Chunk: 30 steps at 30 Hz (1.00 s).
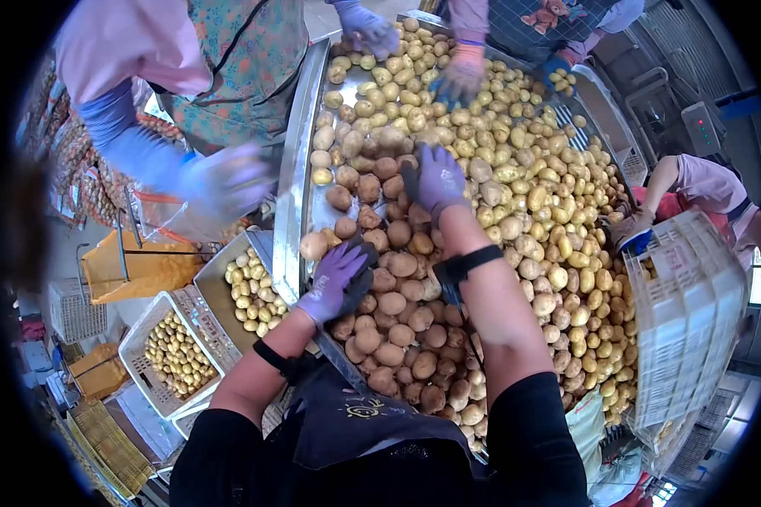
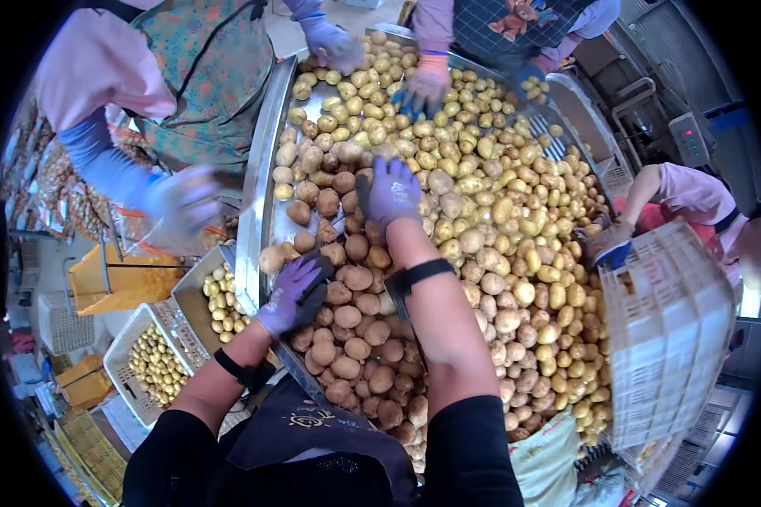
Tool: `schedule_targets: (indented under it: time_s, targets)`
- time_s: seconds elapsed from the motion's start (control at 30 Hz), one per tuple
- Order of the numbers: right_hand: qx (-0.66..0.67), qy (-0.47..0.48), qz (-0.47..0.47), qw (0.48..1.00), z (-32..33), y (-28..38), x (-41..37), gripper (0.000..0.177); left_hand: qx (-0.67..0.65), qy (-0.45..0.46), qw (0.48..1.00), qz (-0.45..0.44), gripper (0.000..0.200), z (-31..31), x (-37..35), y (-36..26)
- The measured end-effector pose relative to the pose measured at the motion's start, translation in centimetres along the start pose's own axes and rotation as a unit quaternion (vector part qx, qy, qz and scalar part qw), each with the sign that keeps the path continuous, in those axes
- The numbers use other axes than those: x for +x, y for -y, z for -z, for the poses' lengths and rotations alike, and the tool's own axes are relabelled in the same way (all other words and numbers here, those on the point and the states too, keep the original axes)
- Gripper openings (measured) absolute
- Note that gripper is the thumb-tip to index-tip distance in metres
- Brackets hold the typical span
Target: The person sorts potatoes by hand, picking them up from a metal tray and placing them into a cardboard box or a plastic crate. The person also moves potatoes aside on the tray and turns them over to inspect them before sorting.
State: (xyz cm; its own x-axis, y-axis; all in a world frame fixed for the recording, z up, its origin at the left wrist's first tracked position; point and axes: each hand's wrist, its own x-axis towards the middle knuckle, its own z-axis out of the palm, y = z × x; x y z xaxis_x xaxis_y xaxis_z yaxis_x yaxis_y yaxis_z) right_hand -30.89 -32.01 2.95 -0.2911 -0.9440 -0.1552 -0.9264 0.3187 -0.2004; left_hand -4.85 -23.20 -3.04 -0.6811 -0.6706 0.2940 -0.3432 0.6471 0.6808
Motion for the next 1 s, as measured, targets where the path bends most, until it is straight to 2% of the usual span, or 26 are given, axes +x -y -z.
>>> schedule_targets:
  time_s: [0.07,0.13,0.2,0.3,0.33,0.4,0.43,0.47,0.5,0.53,0.6,0.63,0.7,0.73,0.77,0.8,0.83,0.9,0.93,1.0]
  targets:
    - [-0.043,-0.005,-0.013,0.999,-2.6,-0.1,1.8,0.061,0.022,0.027,0.999,0.025,0.044,-0.2,-0.3,0.0]
    - [-0.126,0.065,0.007,0.99,-4.0,2.5,2.6,0.07,0.015,0.028,0.999,0.012,0.044,-0.1,0.4,0.3]
    - [-0.086,0.09,0.032,0.992,-5.2,3.9,2.9,0.074,0.017,0.027,0.999,0.017,0.043,0.1,0.7,-0.1]
    - [-0.082,0.135,0.127,0.979,-4.0,5.6,-0.5,0.072,0.02,0.03,0.999,0.024,0.042,0.6,0.6,-0.8]
    - [-0.084,0.137,0.126,0.979,-4.4,5.1,-1.8,0.072,0.023,0.027,0.999,0.021,0.043,0.7,0.8,-1.1]
    - [-0.097,0.165,0.2,0.961,-5.0,3.6,-4.8,0.065,0.033,0.032,0.998,0.03,0.038,0.7,0.8,-1.1]
    - [-0.102,0.164,0.2,0.961,-4.9,2.8,-6.3,0.065,0.004,0.049,0.999,0.02,0.037,0.5,0.4,-0.3]
    - [-0.12,0.119,0.238,0.956,-4.6,1.9,-7.6,0.061,-0.025,0.064,0.998,0.009,0.036,0.3,0.3,0.2]
    - [-0.137,0.076,0.277,0.948,-4.4,1.3,-8.1,0.056,-0.071,0.072,0.994,0.039,0.034,1.3,0.6,-0.8]
    - [-0.139,0.077,0.278,0.947,-2.8,1.4,-7.5,0.056,-0.072,0.07,0.994,0.04,0.034,1.9,0.7,-1.2]
    - [0.006,0.297,0.164,0.941,0.5,1.8,-4.9,0.045,0.075,-0.046,0.995,0.053,0.034,2.6,1.0,-1.6]
    - [-0.049,0.198,0.134,0.97,1.1,2.1,-4.0,0.037,0.074,-0.088,0.989,0.094,0.042,2.7,1.4,-2.1]
    - [-0.064,-0.036,0.128,0.989,-0.2,1.2,-1.2,0.022,0.13,-0.069,0.981,0.123,0.043,2.5,1.7,-1.0]
    - [-0.079,-0.051,0.134,0.986,-1.7,0.3,1.0,0.023,0.182,-0.049,0.97,0.154,0.044,2.0,1.5,-0.3]
    - [-0.115,-0.038,0.122,0.985,-2.7,0.4,2.4,0.026,0.228,0.008,0.966,0.121,0.046,0.8,0.3,1.4]
    - [-0.152,-0.025,0.107,0.982,-3.2,0.8,3.7,0.028,0.23,0.008,0.965,0.124,0.046,1.1,0.5,1.3]
    - [-0.15,-0.025,0.11,0.982,-3.2,1.6,5.0,0.028,0.178,0.017,0.974,0.138,0.047,1.5,0.9,0.9]
    - [-0.188,0.042,-0.001,0.981,-3.0,3.1,7.1,0.046,0.125,0.02,0.981,0.147,0.049,1.7,1.1,0.7]
    - [-0.186,0.042,0.002,0.982,-1.5,3.8,7.5,0.046,0.128,0.02,0.98,0.149,0.049,1.7,1.1,0.8]
    - [-0.251,0.265,0.049,0.93,2.4,4.8,7.8,0.049,0.139,0.002,0.98,0.141,0.045,1.6,1.1,0.6]
